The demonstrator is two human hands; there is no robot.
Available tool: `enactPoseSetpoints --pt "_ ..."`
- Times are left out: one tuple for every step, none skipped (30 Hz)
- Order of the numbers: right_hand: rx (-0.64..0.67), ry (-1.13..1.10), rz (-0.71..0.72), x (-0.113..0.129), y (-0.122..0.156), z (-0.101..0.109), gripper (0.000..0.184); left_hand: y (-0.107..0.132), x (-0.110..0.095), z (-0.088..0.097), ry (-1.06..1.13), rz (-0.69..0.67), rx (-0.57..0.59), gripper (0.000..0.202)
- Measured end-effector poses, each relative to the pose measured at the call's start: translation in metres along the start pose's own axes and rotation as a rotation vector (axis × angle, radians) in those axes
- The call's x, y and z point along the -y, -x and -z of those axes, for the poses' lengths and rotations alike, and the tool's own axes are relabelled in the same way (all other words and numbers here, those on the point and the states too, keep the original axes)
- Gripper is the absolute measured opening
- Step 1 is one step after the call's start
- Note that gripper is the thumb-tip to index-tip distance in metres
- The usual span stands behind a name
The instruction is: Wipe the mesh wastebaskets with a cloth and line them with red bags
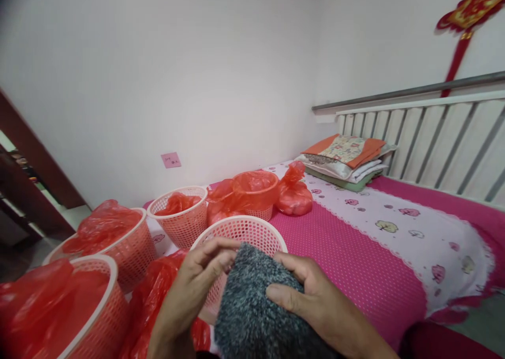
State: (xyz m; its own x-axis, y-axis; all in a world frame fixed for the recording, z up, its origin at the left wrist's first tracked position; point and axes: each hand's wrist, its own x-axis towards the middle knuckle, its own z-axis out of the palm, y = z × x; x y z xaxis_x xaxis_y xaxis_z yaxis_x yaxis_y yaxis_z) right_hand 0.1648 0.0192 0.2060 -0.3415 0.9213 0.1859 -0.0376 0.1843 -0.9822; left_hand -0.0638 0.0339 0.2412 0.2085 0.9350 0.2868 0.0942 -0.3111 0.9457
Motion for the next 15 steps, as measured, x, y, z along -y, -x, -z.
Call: enactPoseSetpoints --pt "-0.085 -0.057 -0.034 -0.004 0.000 0.003 0.057 -0.004 0.008 0.011 -0.043 -0.025 -0.100 0.036" --pt "-0.194 -0.119 -0.072 -0.008 0.000 0.006 0.058 -0.008 0.019 0.025 -0.104 -0.035 -0.245 0.039" --pt "-0.318 -0.180 -0.106 -0.011 -0.001 0.009 0.060 -0.012 0.031 0.039 -0.175 -0.018 -0.398 0.041" --pt "-0.443 -0.237 -0.131 -0.013 -0.002 0.012 0.060 -0.015 0.045 0.053 -0.245 0.003 -0.536 0.042" --pt "-0.558 -0.285 -0.143 -0.015 -0.005 0.015 0.059 -0.018 0.059 0.066 -0.313 0.033 -0.647 0.043" --pt "-0.657 -0.332 -0.145 -0.016 -0.007 0.016 0.058 -0.021 0.074 0.077 -0.358 0.080 -0.727 0.043" --pt "-0.731 -0.381 -0.147 -0.016 -0.010 0.017 0.057 -0.023 0.087 0.085 -0.395 0.125 -0.788 0.043" --pt "-0.780 -0.437 -0.150 -0.016 -0.013 0.017 0.056 -0.026 0.098 0.092 -0.436 0.172 -0.806 0.042" --pt "-0.803 -0.496 -0.158 -0.016 -0.017 0.016 0.056 -0.028 0.108 0.095 -0.467 0.210 -0.791 0.042" --pt "-0.810 -0.552 -0.168 -0.015 -0.019 0.014 0.055 -0.030 0.115 0.097 -0.493 0.238 -0.764 0.042" --pt "-0.806 -0.597 -0.178 -0.015 -0.022 0.013 0.055 -0.032 0.121 0.097 -0.520 0.257 -0.729 0.042" --pt "-0.801 -0.626 -0.185 -0.016 -0.024 0.011 0.054 -0.034 0.125 0.096 -0.547 0.274 -0.697 0.043" --pt "-0.803 -0.637 -0.185 -0.017 -0.025 0.010 0.053 -0.035 0.128 0.095 -0.575 0.290 -0.679 0.044" --pt "-0.811 -0.633 -0.179 -0.018 -0.026 0.010 0.052 -0.036 0.131 0.094 -0.605 0.307 -0.675 0.044" --pt "-0.815 -0.619 -0.169 -0.020 -0.026 0.010 0.051 -0.036 0.133 0.094 -0.627 0.325 -0.681 0.043"
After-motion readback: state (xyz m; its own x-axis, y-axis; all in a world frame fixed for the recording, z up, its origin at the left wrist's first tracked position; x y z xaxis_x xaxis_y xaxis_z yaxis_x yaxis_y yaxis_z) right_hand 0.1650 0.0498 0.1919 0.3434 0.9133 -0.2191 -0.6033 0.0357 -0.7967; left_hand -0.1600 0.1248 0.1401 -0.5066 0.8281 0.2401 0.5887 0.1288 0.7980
